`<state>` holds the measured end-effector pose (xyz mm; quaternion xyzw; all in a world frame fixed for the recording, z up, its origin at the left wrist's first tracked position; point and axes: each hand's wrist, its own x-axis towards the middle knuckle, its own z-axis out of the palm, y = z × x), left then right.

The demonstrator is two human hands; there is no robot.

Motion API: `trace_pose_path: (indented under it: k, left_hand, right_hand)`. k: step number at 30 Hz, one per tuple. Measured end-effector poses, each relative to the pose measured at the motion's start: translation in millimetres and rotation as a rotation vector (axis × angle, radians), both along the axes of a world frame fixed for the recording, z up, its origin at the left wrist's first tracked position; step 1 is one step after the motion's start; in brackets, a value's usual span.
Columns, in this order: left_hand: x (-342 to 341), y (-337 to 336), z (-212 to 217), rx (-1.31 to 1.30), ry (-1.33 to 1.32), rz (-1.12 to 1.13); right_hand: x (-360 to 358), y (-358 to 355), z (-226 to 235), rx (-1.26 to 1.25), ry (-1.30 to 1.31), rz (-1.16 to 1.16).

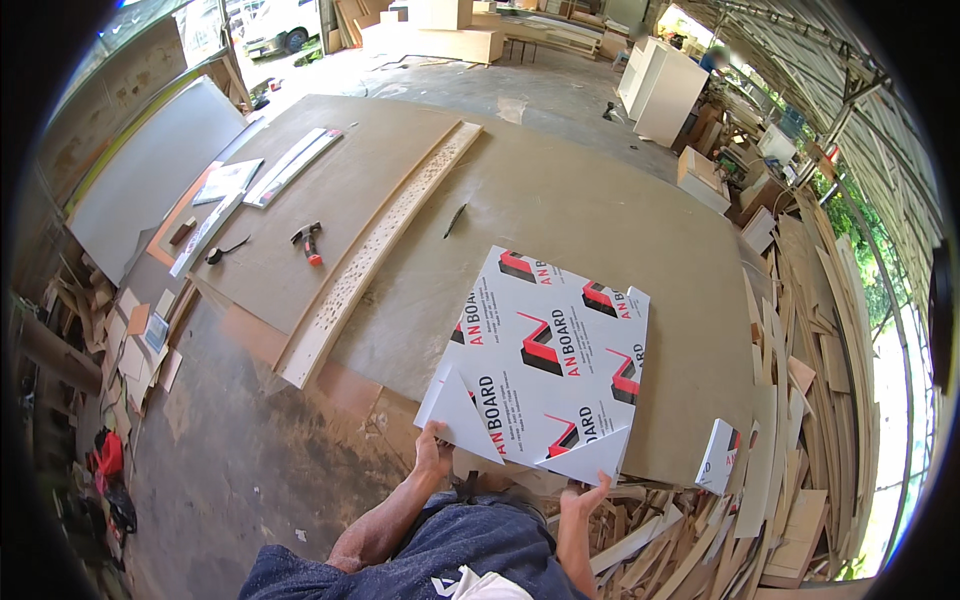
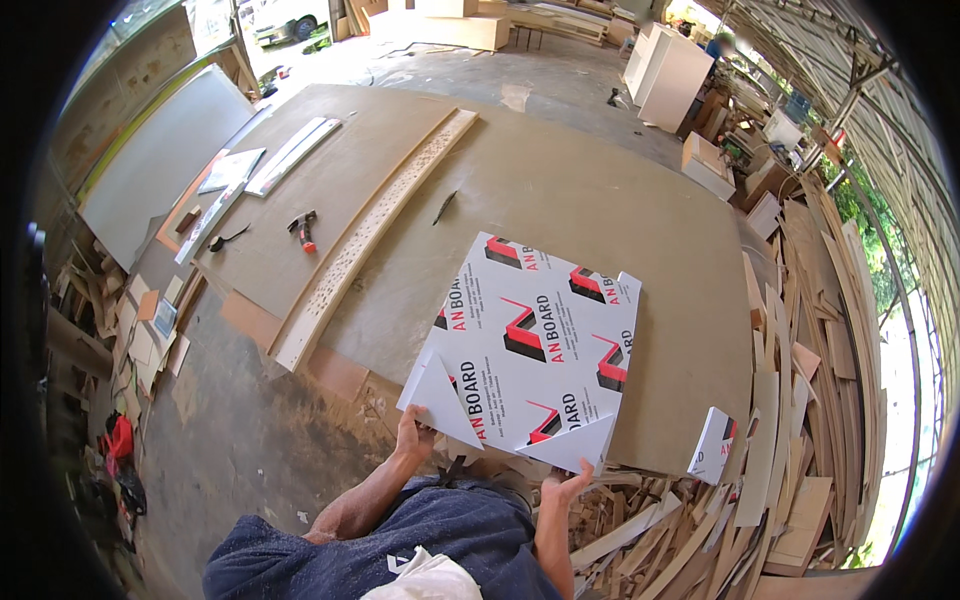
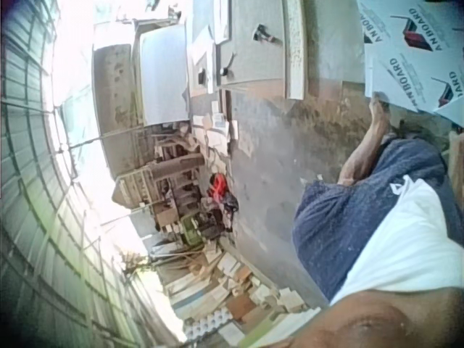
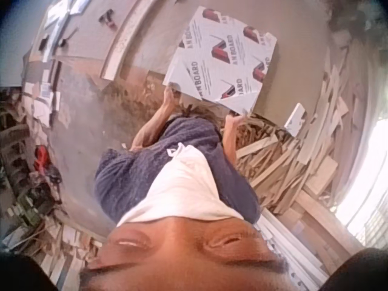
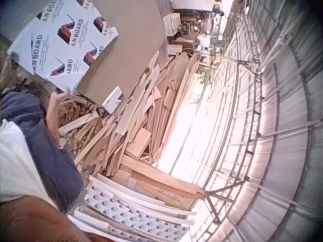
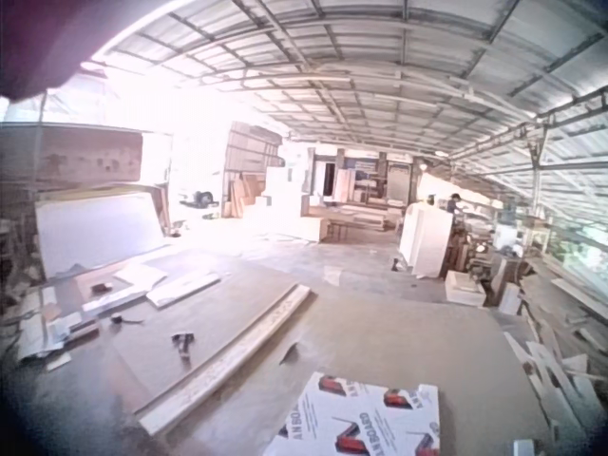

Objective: The person assembles a small wooden box by hand. They pick up triangular board pieces, align them with a larger base board, and fit them together to form a box structure. The person handles the pieces individually, checking alignment and fit without using any tools.

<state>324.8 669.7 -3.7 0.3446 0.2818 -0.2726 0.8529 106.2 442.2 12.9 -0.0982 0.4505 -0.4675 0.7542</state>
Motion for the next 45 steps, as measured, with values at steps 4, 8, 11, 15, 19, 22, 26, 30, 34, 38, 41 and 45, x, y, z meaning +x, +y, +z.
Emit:
trace_pose_path:
  k: [4, 8, 11, 15, 19, 22, 26, 30, 34, 38, 41, 45]
  left_hand:
    - [-3.1, 0.6, 10.2, -0.022, 0.062, 0.026]
    - [-5.4, -18.4, 47.4, 0.049, 0.021, -0.110]
    - [1.8, -17.0, 51.8, 0.047, -0.013, -0.105]
    - [12.1, -15.2, 73.7, 0.118, -0.058, -0.109]
    - [28.8, -20.3, 105.2, 0.258, -0.041, -0.110]
    - [29.3, -29.8, 111.1, 0.265, -0.061, -0.137]
    - [31.8, -24.5, 99.4, 0.185, -0.064, -0.155]
    - [26.3, -24.6, 93.9, 0.166, -0.078, -0.132]
    - [22.7, -30.5, 92.8, 0.181, -0.062, -0.131]
    - [24.9, -17.0, 86.7, 0.167, -0.099, -0.114]
    - [16.6, -22.9, 88.8, 0.223, -0.096, -0.097]
    - [11.2, -22.4, 76.2, 0.179, -0.055, -0.131]
  right_hand:
    - [7.4, 10.1, 13.1, -0.035, 0.001, 0.066]
    - [3.8, 8.7, -12.5, -0.111, 0.087, 0.066]
    - [-13.0, 22.4, -29.3, -0.284, 0.065, 0.217]
    - [-23.1, 31.6, -38.8, -0.524, 0.171, 0.352]
    - [0.7, 22.8, -0.6, -1.191, 1.145, 0.353]
    - [3.9, -4.7, -18.2, -1.438, 1.474, 0.305]
    - [23.9, -30.7, -53.6, -1.441, 1.476, 0.291]
    - [28.3, -34.8, -40.1, -1.392, 1.519, 0.308]
    - [4.8, -34.7, -29.2, -1.339, 1.566, 0.290]
    - [-7.1, -20.8, -16.9, -1.294, 1.554, 0.298]
    - [-14.1, -7.2, -1.5, -1.243, 1.478, 0.298]
    - [-28.2, -1.0, 8.9, -1.147, 1.272, 0.289]
